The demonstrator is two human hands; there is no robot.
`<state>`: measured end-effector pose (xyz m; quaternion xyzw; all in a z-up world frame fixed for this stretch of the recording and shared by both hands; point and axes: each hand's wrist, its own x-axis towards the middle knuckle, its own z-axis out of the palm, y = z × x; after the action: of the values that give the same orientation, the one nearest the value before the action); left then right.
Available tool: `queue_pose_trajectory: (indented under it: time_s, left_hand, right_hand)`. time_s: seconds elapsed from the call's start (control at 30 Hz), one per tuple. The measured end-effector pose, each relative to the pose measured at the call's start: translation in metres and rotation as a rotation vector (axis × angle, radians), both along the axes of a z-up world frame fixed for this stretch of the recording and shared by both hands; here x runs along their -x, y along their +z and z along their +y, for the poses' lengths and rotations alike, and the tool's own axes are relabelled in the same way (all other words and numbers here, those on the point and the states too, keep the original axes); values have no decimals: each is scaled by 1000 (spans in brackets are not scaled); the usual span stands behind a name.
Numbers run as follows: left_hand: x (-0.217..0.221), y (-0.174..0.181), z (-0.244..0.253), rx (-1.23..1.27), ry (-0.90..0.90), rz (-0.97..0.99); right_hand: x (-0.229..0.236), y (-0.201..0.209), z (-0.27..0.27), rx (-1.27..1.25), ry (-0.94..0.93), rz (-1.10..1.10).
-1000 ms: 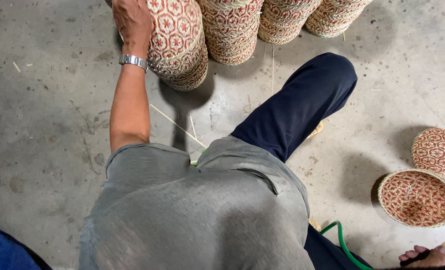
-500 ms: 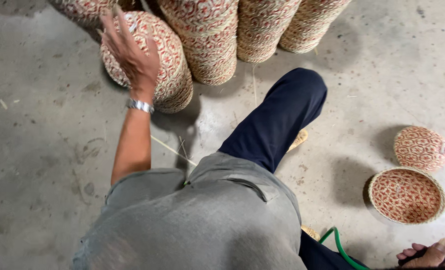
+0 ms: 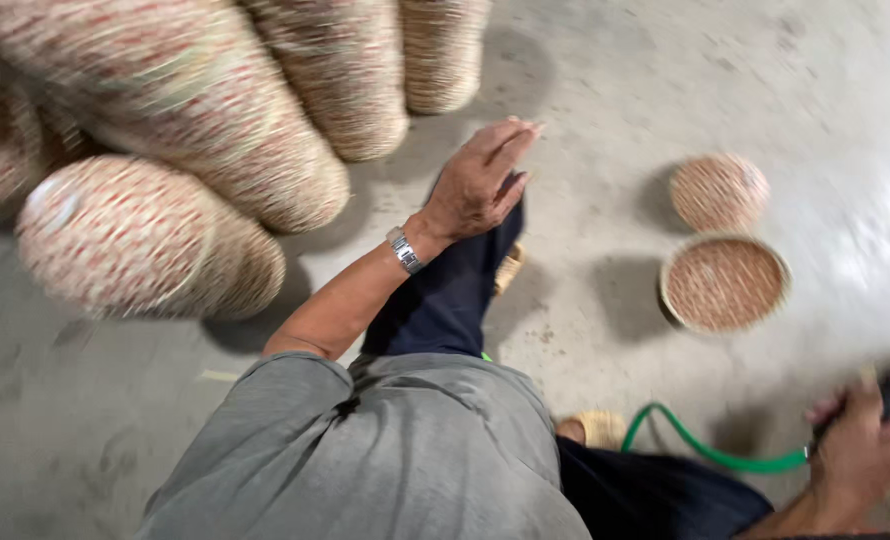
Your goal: The person sits on the floor and uses a blowtorch to apply heat to the surface of woven baskets. They pick up baskets from a stack, rotate them to treat all sides, and place them back down. The process is repeated for multiple baskets.
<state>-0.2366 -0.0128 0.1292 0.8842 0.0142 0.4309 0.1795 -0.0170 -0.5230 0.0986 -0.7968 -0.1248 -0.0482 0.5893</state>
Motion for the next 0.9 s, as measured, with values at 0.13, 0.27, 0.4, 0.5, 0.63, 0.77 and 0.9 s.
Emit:
queue_pose_trajectory:
  time_s: [0.13, 0.27, 0.4, 0.5, 0.63, 0.77, 0.9]
  left_hand:
    - [-94, -11, -40, -89, -332, 197]
    - [-187, -58, -76, -214, -550, 666]
    - [-272, -137, -119, -301, -633, 1054]
    - [-324, -216, -147, -45, -700, 853]
    - [-370, -305, -200, 302, -570, 719]
    - [-393, -353, -241, 548, -236, 734]
    - [-425, -393, -242, 647, -96, 804]
  right_hand:
    - [19, 35, 9, 126, -140, 40]
    - [31, 51, 17, 17, -196, 109]
    - [34, 57, 12, -41, -217, 98]
    - [32, 58, 9, 36, -293, 86]
    - [31, 58, 6, 94, -414, 211]
    - [33, 57, 0, 117, -424, 240]
    - [37, 56, -3, 161, -456, 256]
